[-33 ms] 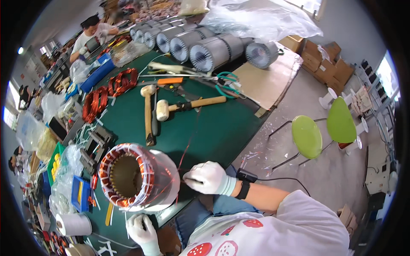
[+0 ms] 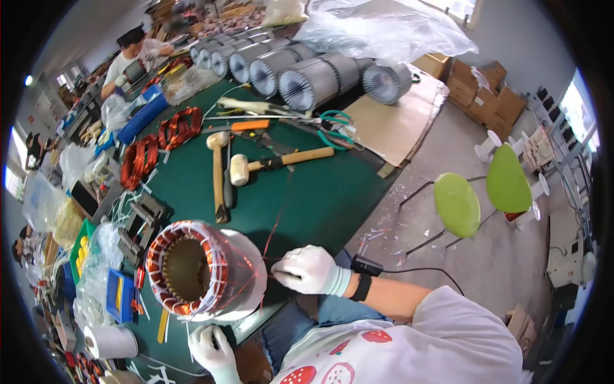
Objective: The recorder is threading and securing wires/insulation on a motor stator.
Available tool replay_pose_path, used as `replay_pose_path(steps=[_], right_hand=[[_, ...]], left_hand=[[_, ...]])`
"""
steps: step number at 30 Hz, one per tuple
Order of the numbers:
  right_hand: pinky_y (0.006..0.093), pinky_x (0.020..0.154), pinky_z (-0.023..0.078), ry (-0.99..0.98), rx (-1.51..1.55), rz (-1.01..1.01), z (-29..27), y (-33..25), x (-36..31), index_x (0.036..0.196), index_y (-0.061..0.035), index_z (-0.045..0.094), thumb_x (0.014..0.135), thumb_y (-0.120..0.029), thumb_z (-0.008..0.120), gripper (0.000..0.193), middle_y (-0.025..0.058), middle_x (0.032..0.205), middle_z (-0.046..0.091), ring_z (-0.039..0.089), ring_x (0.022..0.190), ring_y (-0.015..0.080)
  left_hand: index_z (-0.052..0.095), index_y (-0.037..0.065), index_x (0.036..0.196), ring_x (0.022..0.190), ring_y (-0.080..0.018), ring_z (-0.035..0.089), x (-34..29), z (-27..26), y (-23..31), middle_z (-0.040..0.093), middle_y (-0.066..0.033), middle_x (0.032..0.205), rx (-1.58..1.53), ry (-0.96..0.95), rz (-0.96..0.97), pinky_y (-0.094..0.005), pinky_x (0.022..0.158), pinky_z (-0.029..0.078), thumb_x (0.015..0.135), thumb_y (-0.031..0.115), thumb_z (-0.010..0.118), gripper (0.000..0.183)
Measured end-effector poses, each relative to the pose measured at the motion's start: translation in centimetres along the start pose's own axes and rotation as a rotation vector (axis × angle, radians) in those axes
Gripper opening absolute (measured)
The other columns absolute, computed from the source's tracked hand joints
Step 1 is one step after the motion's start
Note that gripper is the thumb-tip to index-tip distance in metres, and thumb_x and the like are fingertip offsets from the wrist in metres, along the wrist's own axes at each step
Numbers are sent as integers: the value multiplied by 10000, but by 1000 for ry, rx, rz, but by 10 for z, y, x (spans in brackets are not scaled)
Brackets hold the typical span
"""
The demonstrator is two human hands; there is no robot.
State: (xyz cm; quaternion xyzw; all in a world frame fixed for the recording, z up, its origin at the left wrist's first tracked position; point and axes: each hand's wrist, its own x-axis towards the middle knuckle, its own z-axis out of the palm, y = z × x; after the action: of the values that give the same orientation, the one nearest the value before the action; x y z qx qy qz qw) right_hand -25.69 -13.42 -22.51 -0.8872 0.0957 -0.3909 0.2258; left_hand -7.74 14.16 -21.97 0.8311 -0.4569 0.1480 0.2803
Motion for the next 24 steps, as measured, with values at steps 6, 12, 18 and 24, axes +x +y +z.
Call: replay_pose_path(steps=[6,12,18,24], right_hand=[[381,605,541,17,29,30,5,1,3,872,-117,721,877,-242,708,127,53,751,659,676,676,251],[422,651,578,-12,-4,-40,0,3,5,899,-73,759,806,-193,775,153,123,847,734,717,750,307],[432,695,502,17,73,131,-1,-3,-7,846,-22,679,824,0,643,47,142,820,690,650,738,349],[420,735,509,-29,66,164,10,4,-17,890,9,665,863,23,614,59,138,865,703,659,774,321]], left_hand=[[652,-13,902,917,-363,622,3,-3,6,663,-172,972,15,1,-32,-448,847,501,889,23,655,39],[735,103,887,869,-308,673,8,-1,5,730,-76,943,34,44,6,-443,795,523,802,162,784,115],[705,71,871,850,-289,675,14,-12,8,712,-84,930,-54,-21,11,-407,755,539,818,158,795,136],[682,90,857,824,-282,641,5,-13,3,675,-61,879,-35,2,-47,-406,746,526,881,239,740,161]])
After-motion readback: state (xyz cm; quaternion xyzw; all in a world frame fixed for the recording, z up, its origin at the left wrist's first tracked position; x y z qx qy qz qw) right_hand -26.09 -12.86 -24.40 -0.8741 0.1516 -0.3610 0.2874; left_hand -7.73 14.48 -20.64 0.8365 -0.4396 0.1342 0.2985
